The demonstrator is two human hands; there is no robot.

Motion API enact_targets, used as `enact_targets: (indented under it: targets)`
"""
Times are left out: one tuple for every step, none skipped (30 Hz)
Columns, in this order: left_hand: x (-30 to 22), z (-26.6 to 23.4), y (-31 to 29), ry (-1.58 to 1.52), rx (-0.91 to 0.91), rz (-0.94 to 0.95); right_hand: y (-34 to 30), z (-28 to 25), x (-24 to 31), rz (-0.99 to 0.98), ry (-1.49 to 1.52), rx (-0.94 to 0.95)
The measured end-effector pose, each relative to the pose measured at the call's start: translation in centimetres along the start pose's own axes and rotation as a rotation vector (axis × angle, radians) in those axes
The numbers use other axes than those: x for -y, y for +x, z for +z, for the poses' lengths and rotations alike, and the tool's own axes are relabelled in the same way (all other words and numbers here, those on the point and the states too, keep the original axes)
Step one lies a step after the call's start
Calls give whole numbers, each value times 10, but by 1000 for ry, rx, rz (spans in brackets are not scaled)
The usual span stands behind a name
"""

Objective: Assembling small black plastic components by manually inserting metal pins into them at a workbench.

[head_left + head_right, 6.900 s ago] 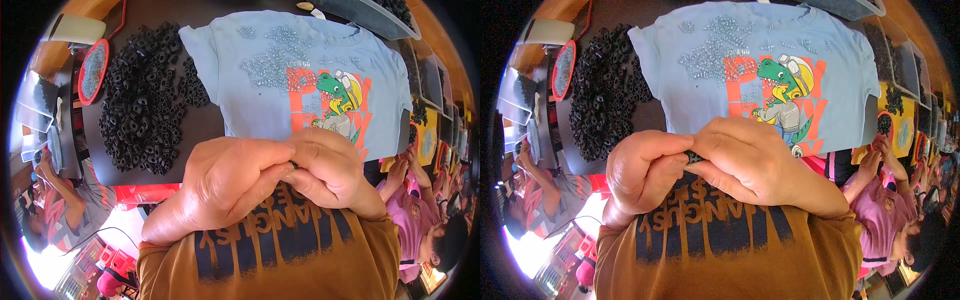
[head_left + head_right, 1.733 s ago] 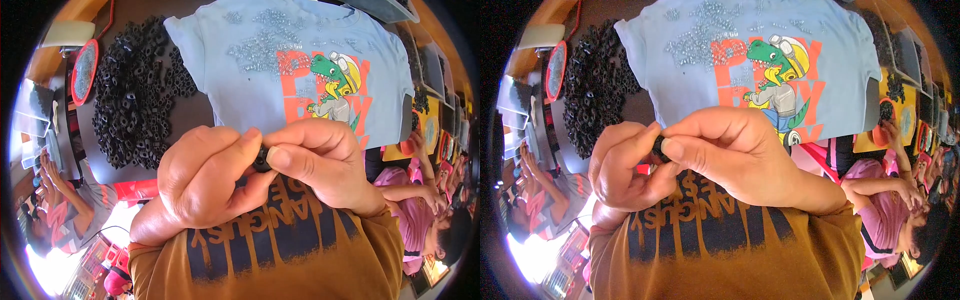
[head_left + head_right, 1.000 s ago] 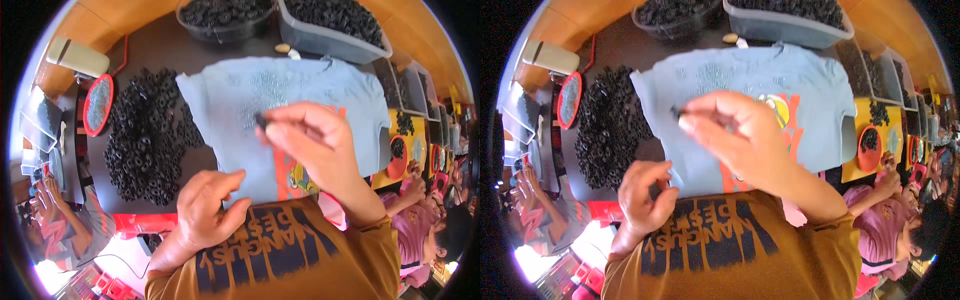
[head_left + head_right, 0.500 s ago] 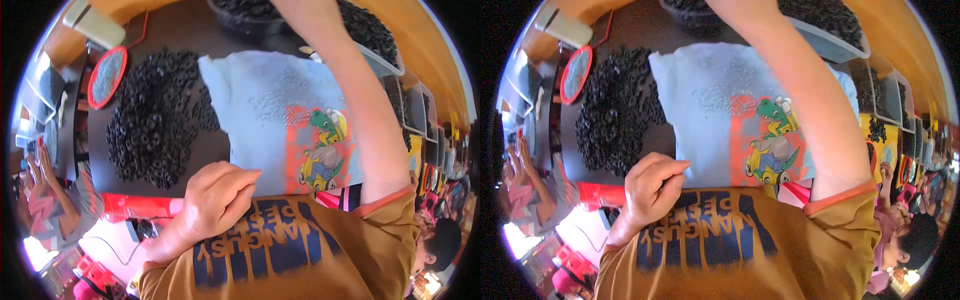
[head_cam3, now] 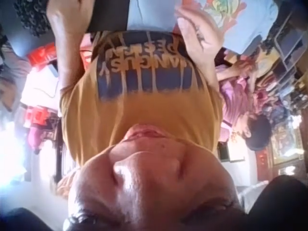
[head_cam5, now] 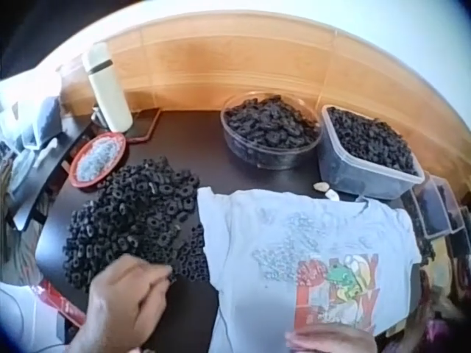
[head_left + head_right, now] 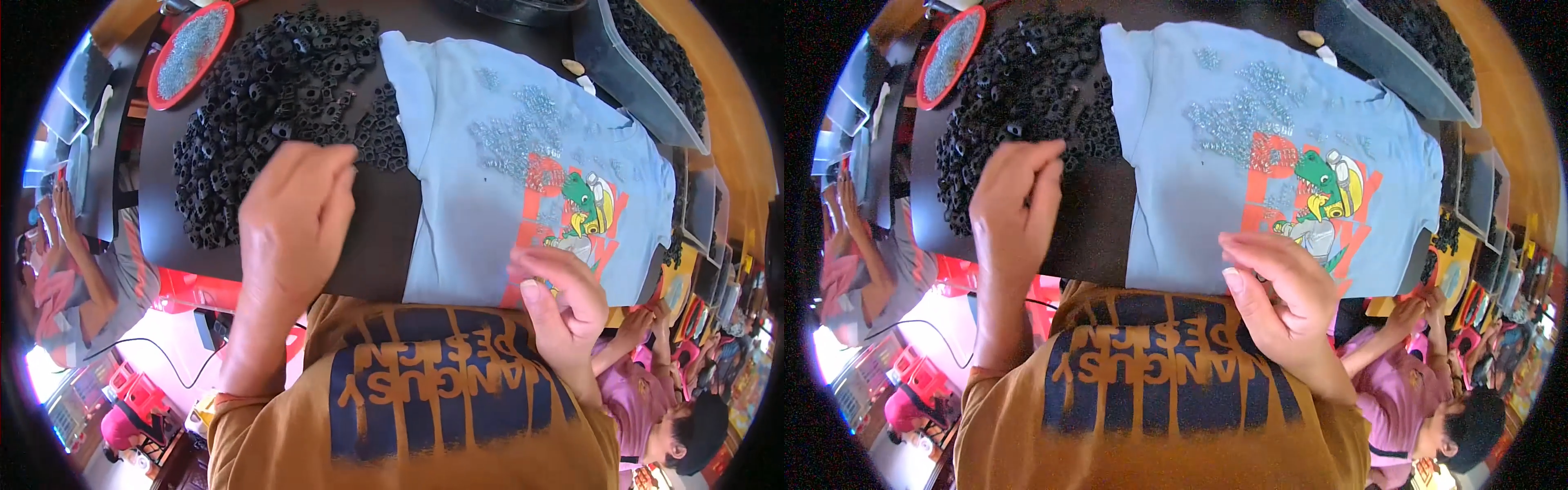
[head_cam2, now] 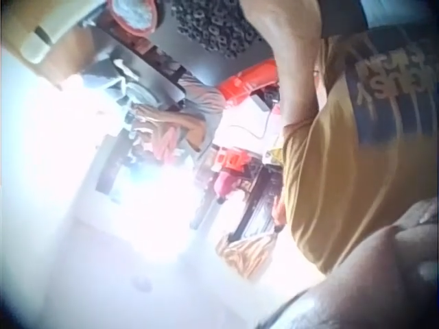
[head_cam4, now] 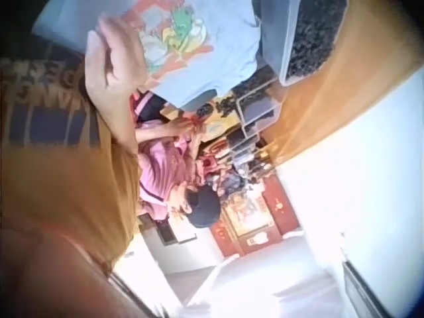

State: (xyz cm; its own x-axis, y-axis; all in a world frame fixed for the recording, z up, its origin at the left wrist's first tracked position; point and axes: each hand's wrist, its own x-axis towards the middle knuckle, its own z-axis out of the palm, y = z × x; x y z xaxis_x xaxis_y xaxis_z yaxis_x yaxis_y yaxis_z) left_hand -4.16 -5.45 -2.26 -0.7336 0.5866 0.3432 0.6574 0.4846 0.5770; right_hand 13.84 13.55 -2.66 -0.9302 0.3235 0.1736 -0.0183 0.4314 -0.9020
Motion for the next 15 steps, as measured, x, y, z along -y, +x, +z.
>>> enact_targets:
  targets:
    - [1, 0, 5, 36, -19, 1, -2, 2, -1, 45, 75, -21]
    - [4, 0, 8, 60, 22, 17, -4, 5, -2, 89, 150, -43]
    - [6, 1, 11, 63, 26, 22, -6, 6, -3, 89, 154, -48]
    - [8, 4, 13, 151, 43, 65, -5, 7, -6, 72, 176, -40]
    - [10, 6, 16, 240, 58, 108, -4, 8, -7, 54, 197, -31]
    - [13, 8, 20, 243, 58, 111, -4, 9, -8, 51, 199, -33]
    - [15, 10, 23, 280, 57, 100, -3, 9, -7, 49, 198, -3]
    - [16, 11, 26, 317, 56, 89, -3, 8, -7, 48, 197, 27]
    - [17, 13, 27, 320, 55, 90, -3, 9, -9, 45, 198, 27]
    - [17, 14, 29, 316, 86, 96, -3, 9, -10, 26, 184, 41]
    - [17, 14, 30, 312, 117, 101, -2, 10, -11, 6, 169, 56]
    - [17, 14, 31, 315, 117, 101, -2, 10, -12, 5, 171, 56]
    - [16, 13, 32, 323, 144, 116, -1, 11, -12, -8, 174, 53]
    - [15, 13, 33, 331, 171, 131, 0, 13, -12, -20, 176, 50]
    - [16, 12, 32, 331, 174, 133, 1, 13, -12, -18, 177, 48]
